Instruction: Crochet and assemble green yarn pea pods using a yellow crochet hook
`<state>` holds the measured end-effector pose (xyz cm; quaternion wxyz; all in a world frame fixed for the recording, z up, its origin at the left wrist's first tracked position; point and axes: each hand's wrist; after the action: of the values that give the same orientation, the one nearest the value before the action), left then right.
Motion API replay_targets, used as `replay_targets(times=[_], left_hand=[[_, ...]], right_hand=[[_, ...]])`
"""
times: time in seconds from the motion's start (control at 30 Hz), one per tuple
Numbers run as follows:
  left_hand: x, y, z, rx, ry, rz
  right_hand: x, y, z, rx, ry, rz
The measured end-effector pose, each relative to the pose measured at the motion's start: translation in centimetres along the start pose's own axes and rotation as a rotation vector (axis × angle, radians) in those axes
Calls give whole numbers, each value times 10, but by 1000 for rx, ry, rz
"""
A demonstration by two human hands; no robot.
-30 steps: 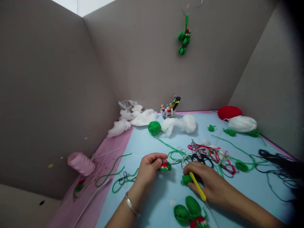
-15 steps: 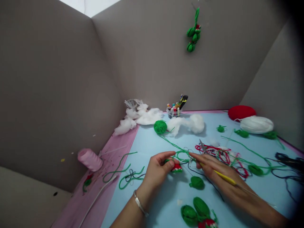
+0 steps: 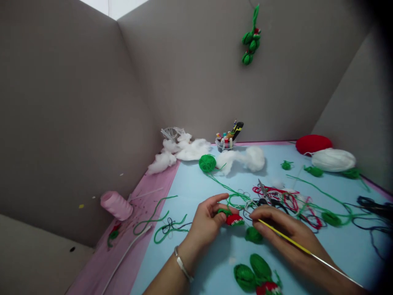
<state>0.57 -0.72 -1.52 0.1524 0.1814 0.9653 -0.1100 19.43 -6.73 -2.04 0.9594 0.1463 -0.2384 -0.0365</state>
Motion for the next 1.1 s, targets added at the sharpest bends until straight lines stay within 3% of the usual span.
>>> replay_targets(times=[0.3,0.6,0.7,0.8,0.97,1.03,1.1], left_hand=[[-5,0,3,45,-10,-35],[-7,-5,-2,139,-98,-103],[-6,-6,-1,156,-128,-132],[-8,-6,0,170,-161,-84],[-13,-9,4,187,-141,-49],[-13,-9,6,180,-113,-37],[-13,-9,6,178,-90,-29]], right_hand=[[-4,-1,6,90,-13,51],[-2,-5,2,149,44,24],[-1,-7,0,191,39,-73],[-4,-6,0,252,-83,-187],[-13,-1,3,477,-257,-230],[-13,0,4,463,-255,-254],[-11,1,4,321,-239,-261]])
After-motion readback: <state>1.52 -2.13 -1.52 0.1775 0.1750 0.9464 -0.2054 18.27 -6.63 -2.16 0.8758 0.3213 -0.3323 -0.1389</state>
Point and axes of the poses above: each hand's wrist, its own y-axis towards the middle knuckle, its own x-axis out of the back of the hand, z = x × y, and after that the axes turned 4 degrees about -z, right-handed
